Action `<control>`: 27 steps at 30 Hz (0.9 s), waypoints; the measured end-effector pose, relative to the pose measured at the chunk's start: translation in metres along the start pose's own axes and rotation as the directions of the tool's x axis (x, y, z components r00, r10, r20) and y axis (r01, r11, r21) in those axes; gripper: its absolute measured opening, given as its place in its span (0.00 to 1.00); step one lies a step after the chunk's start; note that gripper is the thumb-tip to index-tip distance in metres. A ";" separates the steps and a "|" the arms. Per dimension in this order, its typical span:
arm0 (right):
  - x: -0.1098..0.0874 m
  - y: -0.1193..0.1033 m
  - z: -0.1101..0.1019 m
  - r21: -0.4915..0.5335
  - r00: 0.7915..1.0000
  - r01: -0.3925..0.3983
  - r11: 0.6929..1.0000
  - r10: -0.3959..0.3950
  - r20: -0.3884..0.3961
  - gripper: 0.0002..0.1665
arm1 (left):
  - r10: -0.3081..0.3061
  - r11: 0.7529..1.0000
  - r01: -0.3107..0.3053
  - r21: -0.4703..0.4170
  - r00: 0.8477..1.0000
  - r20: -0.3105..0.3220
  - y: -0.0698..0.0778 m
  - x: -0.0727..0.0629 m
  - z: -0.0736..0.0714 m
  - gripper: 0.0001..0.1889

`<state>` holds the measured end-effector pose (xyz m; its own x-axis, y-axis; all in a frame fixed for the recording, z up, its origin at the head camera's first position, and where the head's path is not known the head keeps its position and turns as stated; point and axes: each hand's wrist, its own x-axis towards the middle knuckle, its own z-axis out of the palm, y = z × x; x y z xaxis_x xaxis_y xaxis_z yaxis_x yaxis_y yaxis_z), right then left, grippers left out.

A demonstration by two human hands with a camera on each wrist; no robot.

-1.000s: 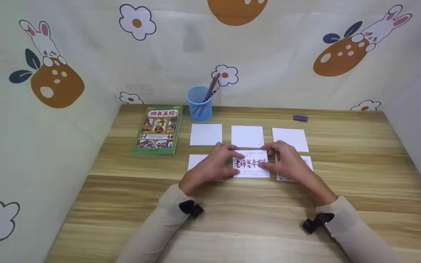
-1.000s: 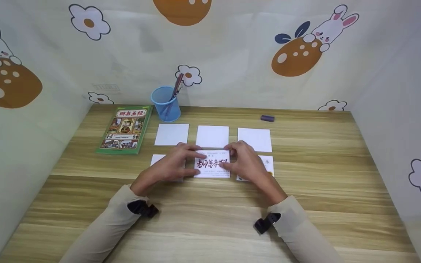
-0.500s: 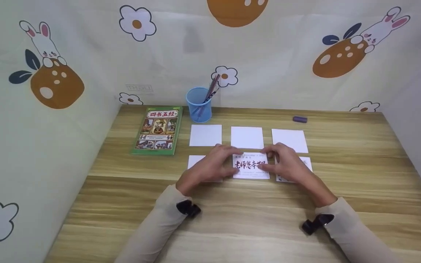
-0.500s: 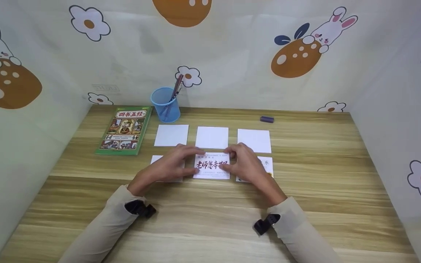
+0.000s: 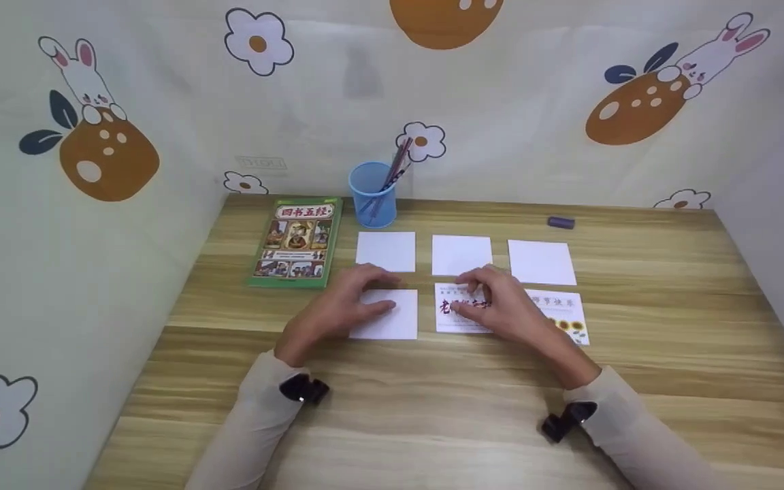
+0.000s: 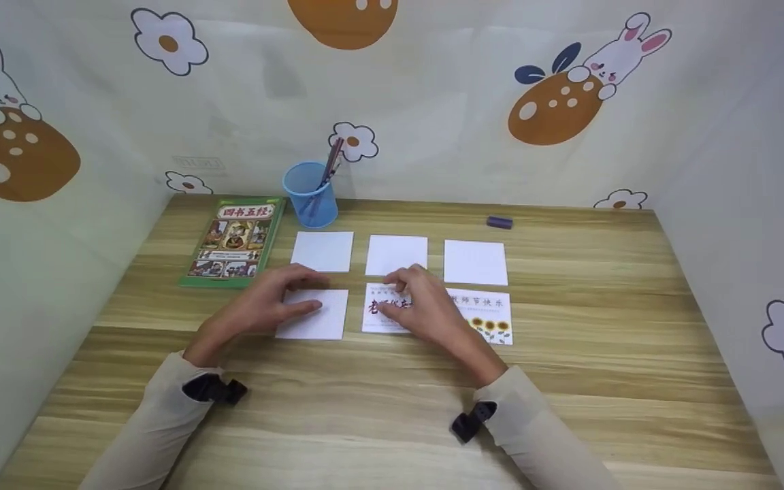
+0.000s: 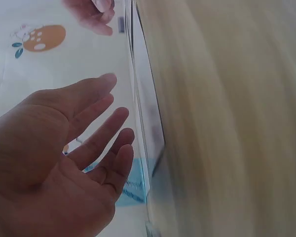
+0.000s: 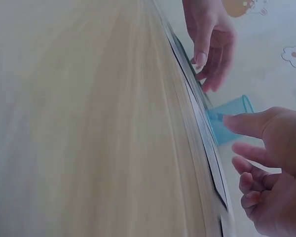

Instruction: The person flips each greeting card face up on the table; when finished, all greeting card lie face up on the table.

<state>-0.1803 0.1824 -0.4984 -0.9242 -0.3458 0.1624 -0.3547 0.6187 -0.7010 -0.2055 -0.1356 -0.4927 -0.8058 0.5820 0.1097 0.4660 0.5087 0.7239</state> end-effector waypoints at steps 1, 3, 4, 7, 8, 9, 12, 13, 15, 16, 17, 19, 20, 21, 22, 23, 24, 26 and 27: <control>0.002 -0.004 0.004 0.007 1.000 0.009 1.000 -0.009 0.008 0.25 | -0.020 1.000 0.020 -0.012 1.000 0.010 -0.002 -0.002 -0.002 0.21; 0.005 -0.011 0.012 0.011 0.999 0.023 1.000 -0.024 0.033 0.25 | -0.050 0.998 0.050 -0.027 0.999 0.023 -0.005 -0.005 -0.007 0.22; 0.006 -0.014 0.016 0.009 0.998 0.032 0.999 -0.032 0.046 0.25 | -0.058 0.998 0.059 -0.029 0.998 0.028 -0.006 -0.006 -0.008 0.22; 0.012 -0.024 0.026 -0.012 0.995 0.067 0.998 -0.066 0.077 0.26 | -0.089 0.996 0.090 -0.025 0.995 0.042 -0.008 -0.008 -0.012 0.23; 0.014 -0.028 0.030 -0.030 0.994 0.078 0.997 -0.075 0.086 0.27 | -0.096 0.995 0.097 -0.023 0.994 0.049 -0.009 -0.009 -0.013 0.23; 0.016 -0.031 0.032 -0.045 0.992 0.088 0.995 -0.083 0.092 0.28 | -0.101 0.995 0.102 -0.017 0.993 0.058 -0.009 -0.009 -0.014 0.24; 0.020 -0.038 0.039 -0.088 0.988 0.106 0.990 -0.096 0.120 0.34 | -0.113 0.994 0.113 0.004 0.989 0.091 -0.009 -0.011 -0.015 0.25; 0.020 -0.040 0.041 -0.104 0.986 0.110 0.988 -0.096 0.134 0.36 | -0.121 0.993 0.120 0.014 0.987 0.105 -0.008 -0.011 -0.016 0.26; 0.020 -0.041 0.045 -0.122 0.982 0.111 0.986 -0.090 0.167 0.40 | -0.135 0.991 0.131 0.038 0.983 0.128 -0.006 -0.012 -0.016 0.28; 0.020 -0.042 0.046 -0.126 0.980 0.110 0.986 -0.086 0.181 0.42 | -0.145 0.989 0.139 0.048 0.979 0.141 -0.005 -0.012 -0.016 0.29; 0.020 -0.042 0.046 -0.128 0.978 0.106 0.986 -0.080 0.195 0.43 | -0.154 0.987 0.147 0.057 0.976 0.152 -0.003 -0.013 -0.017 0.30; 0.019 -0.042 0.047 -0.125 0.975 0.100 0.987 -0.072 0.210 0.44 | -0.170 0.984 0.160 0.073 0.970 0.172 -0.001 -0.013 -0.017 0.33; 0.019 -0.042 0.047 -0.120 0.974 0.097 0.988 -0.070 0.214 0.44 | -0.171 0.984 0.159 0.079 0.969 0.177 0.000 -0.014 -0.018 0.34; 0.019 -0.042 0.047 -0.117 0.974 0.095 0.989 -0.068 0.215 0.44 | -0.172 0.984 0.159 0.084 0.968 0.181 0.001 -0.014 -0.018 0.35; 0.018 -0.042 0.047 -0.113 0.974 0.094 0.989 -0.068 0.215 0.44 | -0.172 0.984 0.159 0.085 0.968 0.184 0.002 -0.014 -0.018 0.36; 0.018 -0.042 0.047 -0.110 0.974 0.095 0.989 -0.070 0.217 0.43 | -0.167 0.984 0.152 0.093 0.968 0.185 0.002 -0.014 -0.018 0.36; 0.018 -0.041 0.046 -0.108 0.973 0.096 0.990 -0.071 0.218 0.43 | -0.163 0.984 0.146 0.102 0.969 0.184 0.002 -0.014 -0.018 0.37; 0.017 -0.041 0.046 -0.105 0.972 0.096 0.990 -0.071 0.222 0.43 | -0.162 0.983 0.142 0.116 0.970 0.181 0.002 -0.015 -0.017 0.38; 0.017 -0.041 0.046 -0.106 0.972 0.096 0.990 -0.071 0.222 0.43 | -0.162 0.982 0.142 0.123 0.970 0.180 0.002 -0.015 -0.017 0.38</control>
<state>-0.1749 0.1192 -0.4989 -0.8421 -0.5367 0.0535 -0.4552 0.6540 -0.6043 -0.1984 -0.1538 -0.4814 -0.7913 0.5965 -0.1340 0.3885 0.6599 0.6431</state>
